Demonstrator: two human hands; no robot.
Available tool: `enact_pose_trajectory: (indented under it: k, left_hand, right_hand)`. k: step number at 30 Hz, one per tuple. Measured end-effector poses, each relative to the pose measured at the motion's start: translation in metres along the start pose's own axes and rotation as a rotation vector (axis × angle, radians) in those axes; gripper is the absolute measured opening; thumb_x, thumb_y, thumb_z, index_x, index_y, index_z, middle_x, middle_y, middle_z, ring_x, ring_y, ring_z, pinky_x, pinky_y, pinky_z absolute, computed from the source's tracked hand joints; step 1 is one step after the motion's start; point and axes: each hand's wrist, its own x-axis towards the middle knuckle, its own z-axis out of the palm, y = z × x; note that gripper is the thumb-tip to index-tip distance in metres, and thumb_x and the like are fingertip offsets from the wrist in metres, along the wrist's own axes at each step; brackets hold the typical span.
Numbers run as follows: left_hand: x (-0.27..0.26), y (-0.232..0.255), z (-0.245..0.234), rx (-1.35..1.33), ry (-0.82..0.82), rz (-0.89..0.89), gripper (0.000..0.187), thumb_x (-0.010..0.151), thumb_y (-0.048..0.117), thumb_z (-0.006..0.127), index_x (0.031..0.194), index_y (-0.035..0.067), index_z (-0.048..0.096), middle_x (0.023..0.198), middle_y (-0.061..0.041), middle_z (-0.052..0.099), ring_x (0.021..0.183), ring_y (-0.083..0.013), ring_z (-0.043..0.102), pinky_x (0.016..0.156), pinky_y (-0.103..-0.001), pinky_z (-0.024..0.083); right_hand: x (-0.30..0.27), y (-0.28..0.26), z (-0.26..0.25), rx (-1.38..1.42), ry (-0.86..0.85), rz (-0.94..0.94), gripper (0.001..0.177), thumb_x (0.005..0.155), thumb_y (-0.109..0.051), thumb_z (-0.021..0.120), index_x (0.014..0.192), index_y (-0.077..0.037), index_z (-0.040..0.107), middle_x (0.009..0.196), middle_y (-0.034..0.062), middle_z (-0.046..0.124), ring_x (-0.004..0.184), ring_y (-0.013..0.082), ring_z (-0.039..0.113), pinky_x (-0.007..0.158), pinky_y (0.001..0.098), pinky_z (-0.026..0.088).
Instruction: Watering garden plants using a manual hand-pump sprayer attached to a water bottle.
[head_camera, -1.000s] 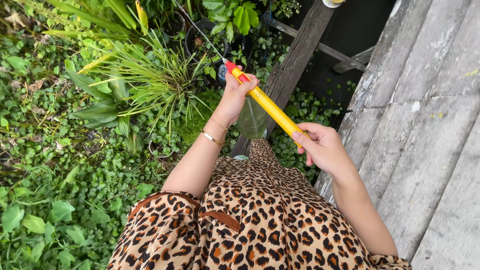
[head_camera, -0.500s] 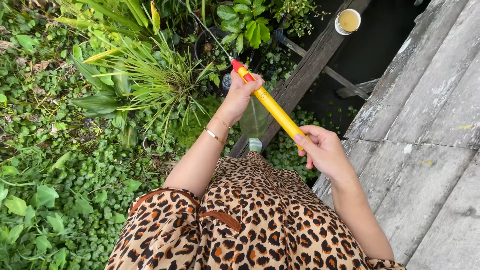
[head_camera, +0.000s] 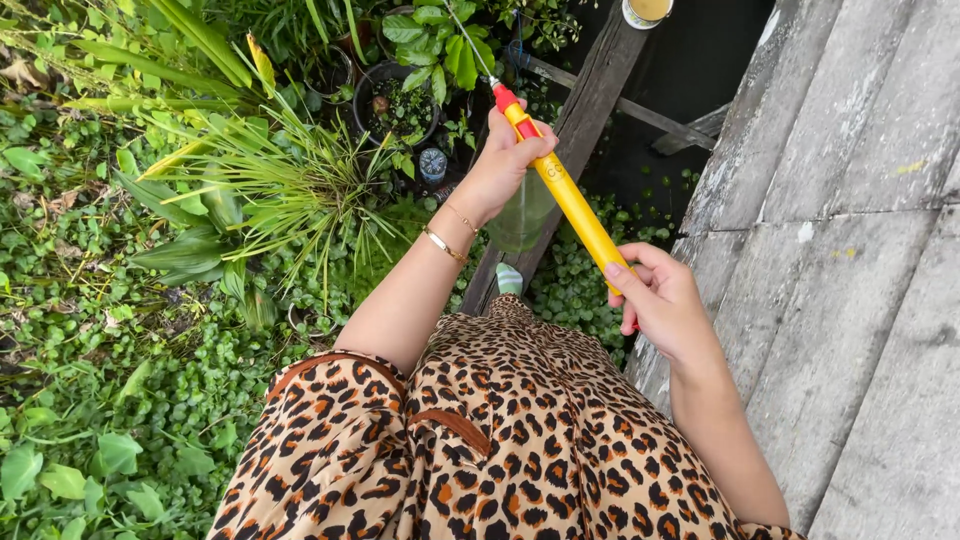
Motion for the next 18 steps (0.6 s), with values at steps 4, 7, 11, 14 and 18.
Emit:
enact_pose_trajectory:
  k: [4,7,11,14,18]
  left_hand:
    - [-0.009,-0.014,0.0,-0.008,-0.017,-0.038,0.062,0.092,0.011,0.069,0.136,0.006,0.025,0.111,-0.006,0.061,0.107,-0.0157,0.06,0.101,-0.033,0.048]
    - [-0.017,-0.025,-0.004,0.016,-0.029,-0.059,0.062,0.092,0.012,0.069,0.136,0.005,0.025,0.11,-0.006,0.064,0.107,-0.0161,0.061,0.102,-0.033,0.048]
    - [-0.031,-0.04,-0.01,0.043,-0.032,-0.118,0.066,0.092,0.013,0.07,0.139,0.004,0.024,0.109,-0.004,0.063,0.107,-0.0147,0.06,0.101,-0.032,0.046]
    - [-0.038,-0.05,-0.013,0.022,-0.027,-0.15,0.068,0.09,0.014,0.071,0.138,0.004,0.023,0.107,-0.004,0.064,0.106,-0.015,0.061,0.1,-0.032,0.047]
    - [-0.047,-0.06,-0.018,0.03,-0.012,-0.166,0.071,0.089,0.014,0.072,0.139,0.004,0.022,0.105,-0.004,0.065,0.105,-0.015,0.061,0.1,-0.032,0.047]
  right_hand:
    - [-0.015,0.01,0.004,-0.015,0.038,0.02,0.025,0.096,-0.021,0.066,0.112,-0.002,0.067,0.068,0.0055,0.064,0.04,0.0081,0.051,0.036,0.0224,0.038]
    - [-0.022,0.022,0.009,0.019,0.052,0.038,0.026,0.096,-0.022,0.066,0.114,-0.003,0.067,0.068,0.0049,0.064,0.04,0.0075,0.051,0.036,0.0222,0.039]
    - [-0.033,0.035,0.018,0.0,0.058,0.076,0.026,0.097,-0.022,0.065,0.113,-0.002,0.067,0.067,0.0055,0.063,0.039,0.0076,0.05,0.035,0.0227,0.039]
    - [-0.039,0.041,0.022,0.015,0.06,0.086,0.026,0.097,-0.022,0.065,0.113,-0.002,0.067,0.067,0.0052,0.063,0.039,0.0073,0.05,0.035,0.0228,0.04]
    - [-0.044,0.048,0.026,0.015,0.05,0.103,0.025,0.097,-0.022,0.064,0.111,-0.001,0.068,0.067,0.0052,0.064,0.04,0.0076,0.051,0.035,0.0228,0.039]
